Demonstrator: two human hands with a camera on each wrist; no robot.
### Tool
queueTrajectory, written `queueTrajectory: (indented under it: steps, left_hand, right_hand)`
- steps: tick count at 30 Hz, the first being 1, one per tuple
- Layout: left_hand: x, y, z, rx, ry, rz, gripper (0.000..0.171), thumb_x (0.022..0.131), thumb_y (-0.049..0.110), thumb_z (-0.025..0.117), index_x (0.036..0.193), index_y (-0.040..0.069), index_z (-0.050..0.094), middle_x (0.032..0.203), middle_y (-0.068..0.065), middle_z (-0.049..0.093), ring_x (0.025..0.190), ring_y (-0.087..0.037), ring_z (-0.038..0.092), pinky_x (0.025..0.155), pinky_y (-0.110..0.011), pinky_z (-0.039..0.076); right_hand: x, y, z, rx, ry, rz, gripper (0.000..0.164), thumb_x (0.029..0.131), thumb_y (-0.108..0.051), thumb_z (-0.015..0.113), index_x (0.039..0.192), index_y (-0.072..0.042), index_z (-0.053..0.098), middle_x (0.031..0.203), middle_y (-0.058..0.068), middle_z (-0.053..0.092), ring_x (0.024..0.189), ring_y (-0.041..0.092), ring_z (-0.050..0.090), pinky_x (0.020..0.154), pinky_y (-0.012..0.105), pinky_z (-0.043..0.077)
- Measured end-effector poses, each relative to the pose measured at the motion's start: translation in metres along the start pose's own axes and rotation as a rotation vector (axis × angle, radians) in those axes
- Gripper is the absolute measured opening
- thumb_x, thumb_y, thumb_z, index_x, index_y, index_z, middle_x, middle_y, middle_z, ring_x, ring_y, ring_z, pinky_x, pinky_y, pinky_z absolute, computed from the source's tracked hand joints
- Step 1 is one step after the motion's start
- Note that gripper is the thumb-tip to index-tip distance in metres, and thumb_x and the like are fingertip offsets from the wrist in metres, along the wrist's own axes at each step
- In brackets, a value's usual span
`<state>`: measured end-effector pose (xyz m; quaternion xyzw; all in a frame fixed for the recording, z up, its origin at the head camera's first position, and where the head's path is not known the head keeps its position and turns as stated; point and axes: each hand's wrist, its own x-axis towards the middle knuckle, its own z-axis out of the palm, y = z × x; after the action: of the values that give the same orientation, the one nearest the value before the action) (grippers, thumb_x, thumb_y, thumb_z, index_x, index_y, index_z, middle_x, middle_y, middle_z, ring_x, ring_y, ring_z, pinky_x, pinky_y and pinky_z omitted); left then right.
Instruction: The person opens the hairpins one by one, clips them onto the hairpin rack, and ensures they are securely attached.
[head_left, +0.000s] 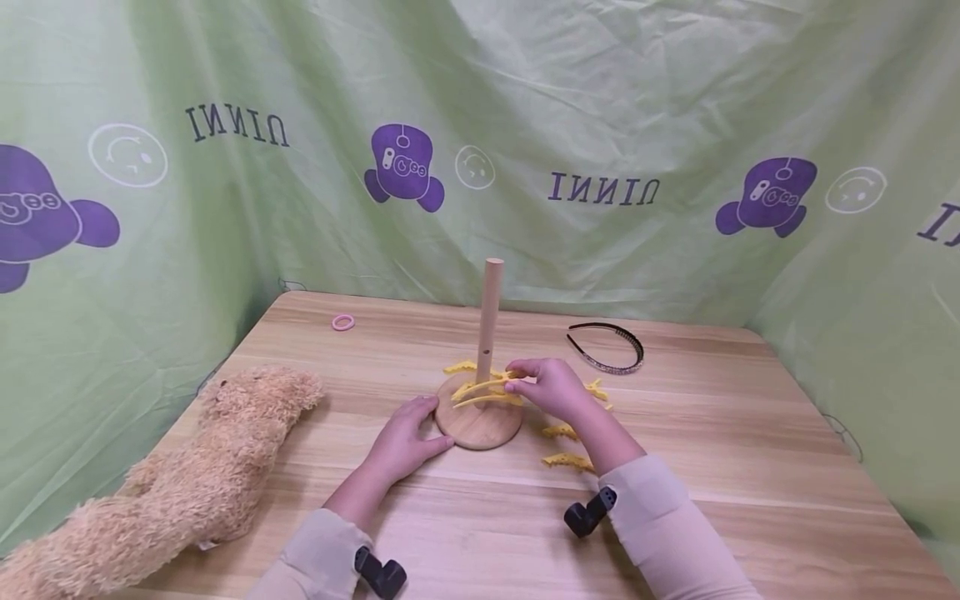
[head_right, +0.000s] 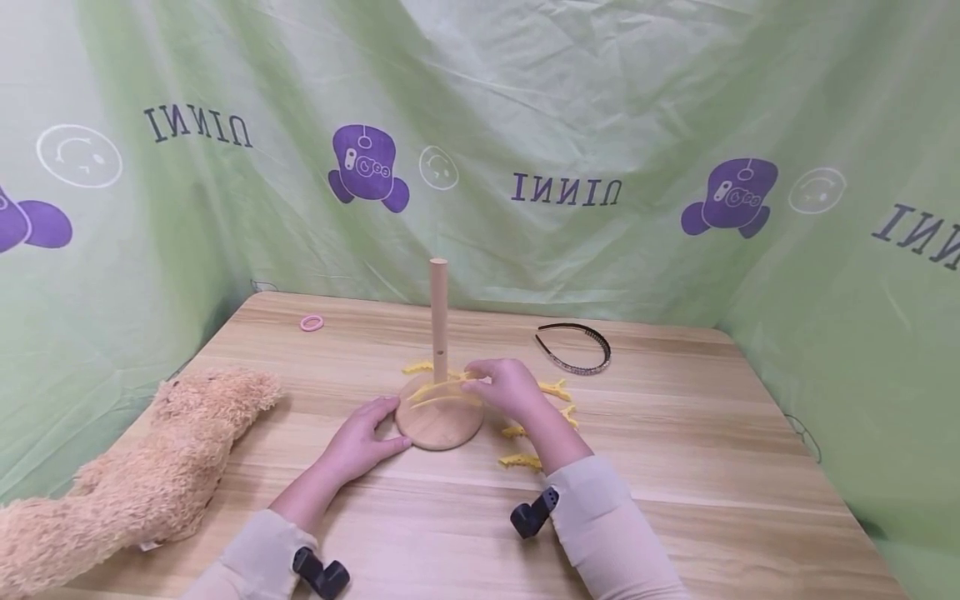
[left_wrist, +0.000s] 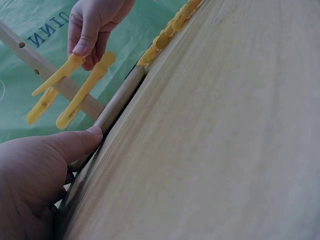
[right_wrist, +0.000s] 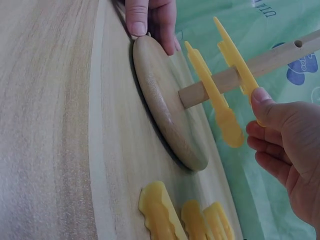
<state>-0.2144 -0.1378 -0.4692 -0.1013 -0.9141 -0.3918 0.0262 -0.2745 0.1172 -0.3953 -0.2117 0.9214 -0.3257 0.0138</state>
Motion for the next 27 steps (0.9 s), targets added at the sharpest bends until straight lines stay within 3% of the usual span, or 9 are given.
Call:
queueTrajectory:
  steps: [27]
  left_hand:
    - [-0.0007, 0.0025, -0.0013, 0.003, -0.004, -0.006, 0.069, 0.081, 0.026, 0.078, 0.137, -0.006, 0.052, 0.143, -0.026, 0.049, 0.139, -0.043, 0.040, 0.118, -0.055, 0.030]
  right_hand:
    - [-0.0051, 0.0081, -0.0018, 0.064, -0.055, 0.062, 0.043, 0.091, -0.030, 0.069, 0.129, -0.010, 0.064, 0.126, 0.014, 0.067, 0.126, 0.037, 0.057, 0.107, 0.053, 0.045]
